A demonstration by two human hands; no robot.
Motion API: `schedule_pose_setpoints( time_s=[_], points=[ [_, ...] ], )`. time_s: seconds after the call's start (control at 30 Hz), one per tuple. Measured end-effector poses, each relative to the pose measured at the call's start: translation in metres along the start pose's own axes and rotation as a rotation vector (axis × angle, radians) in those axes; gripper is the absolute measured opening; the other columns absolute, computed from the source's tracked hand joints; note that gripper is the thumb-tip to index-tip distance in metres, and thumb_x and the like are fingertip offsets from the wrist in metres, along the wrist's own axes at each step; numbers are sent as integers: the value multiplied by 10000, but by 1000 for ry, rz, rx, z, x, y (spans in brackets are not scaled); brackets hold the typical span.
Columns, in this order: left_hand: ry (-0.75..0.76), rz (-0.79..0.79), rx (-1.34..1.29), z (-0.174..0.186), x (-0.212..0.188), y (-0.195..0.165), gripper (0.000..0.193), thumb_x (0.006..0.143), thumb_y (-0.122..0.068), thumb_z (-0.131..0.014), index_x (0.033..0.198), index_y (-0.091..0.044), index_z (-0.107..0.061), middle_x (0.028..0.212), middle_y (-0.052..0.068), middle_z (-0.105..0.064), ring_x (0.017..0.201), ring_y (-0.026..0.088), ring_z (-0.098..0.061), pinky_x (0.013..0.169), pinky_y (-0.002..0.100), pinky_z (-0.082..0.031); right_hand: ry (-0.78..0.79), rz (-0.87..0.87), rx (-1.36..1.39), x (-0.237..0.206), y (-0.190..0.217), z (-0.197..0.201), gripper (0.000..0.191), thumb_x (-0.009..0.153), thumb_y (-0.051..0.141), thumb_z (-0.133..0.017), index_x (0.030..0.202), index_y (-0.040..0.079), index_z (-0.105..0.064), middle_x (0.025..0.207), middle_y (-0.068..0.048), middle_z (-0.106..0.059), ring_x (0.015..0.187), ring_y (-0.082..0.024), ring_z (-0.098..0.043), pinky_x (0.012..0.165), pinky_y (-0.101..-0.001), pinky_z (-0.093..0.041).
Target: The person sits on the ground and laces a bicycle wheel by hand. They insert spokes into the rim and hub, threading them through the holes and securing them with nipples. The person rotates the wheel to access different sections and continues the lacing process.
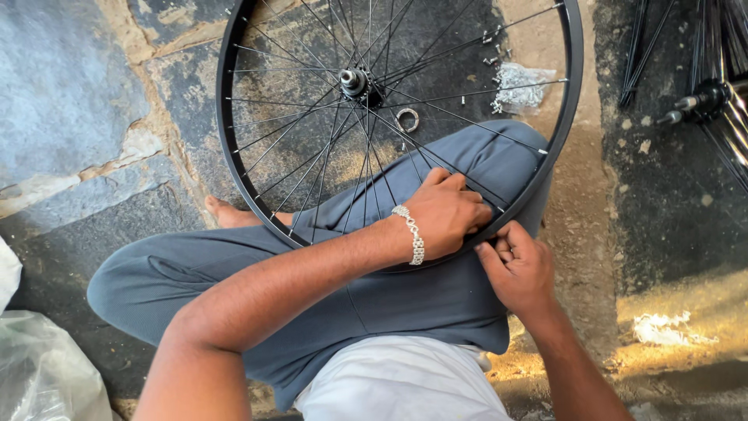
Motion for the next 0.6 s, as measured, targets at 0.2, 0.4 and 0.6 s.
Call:
schedule_pose_setpoints(
  time_s=[0.2,0.4,0.6],
  points=[
    [-208,-71,-101,28,-16,-5,317,885,-190,-692,1178,-77,-651,971,102,-647,982,305,-593,899,440,-439,-1,-180,137,-9,-34,28,169,909,58,-711,1061,30,-642,856,-17,-563,712,-90,-492,640,-252,-445],
    [-353,62,-55,30,-6,4,458,923,-181,-683,1351,-38,-609,956,100,-628,902,300,-575,820,427,-443,-16,-227,606,-2,-69,42,228,1046,-9,-478,1247,-16,-585,1159,-107,-671,1002,-144,-651,923,-289,-547],
    [-374,22,195,26,9,7,301,870,-137,-636,1165,-94,-686,936,42,-622,923,242,-565,823,395,-422,-129,-274,800,0,-73,39,282,1023,45,-554,1301,8,-524,1193,-202,-684,1020,-191,-716,892,-310,-593]
  ],
)
Point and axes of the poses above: each hand's wrist, its own x-axis towards the middle knuckle, its own z-axis out of the back of the hand, y = z × x, the point moved 9 cm from there along x, towards the middle knuckle
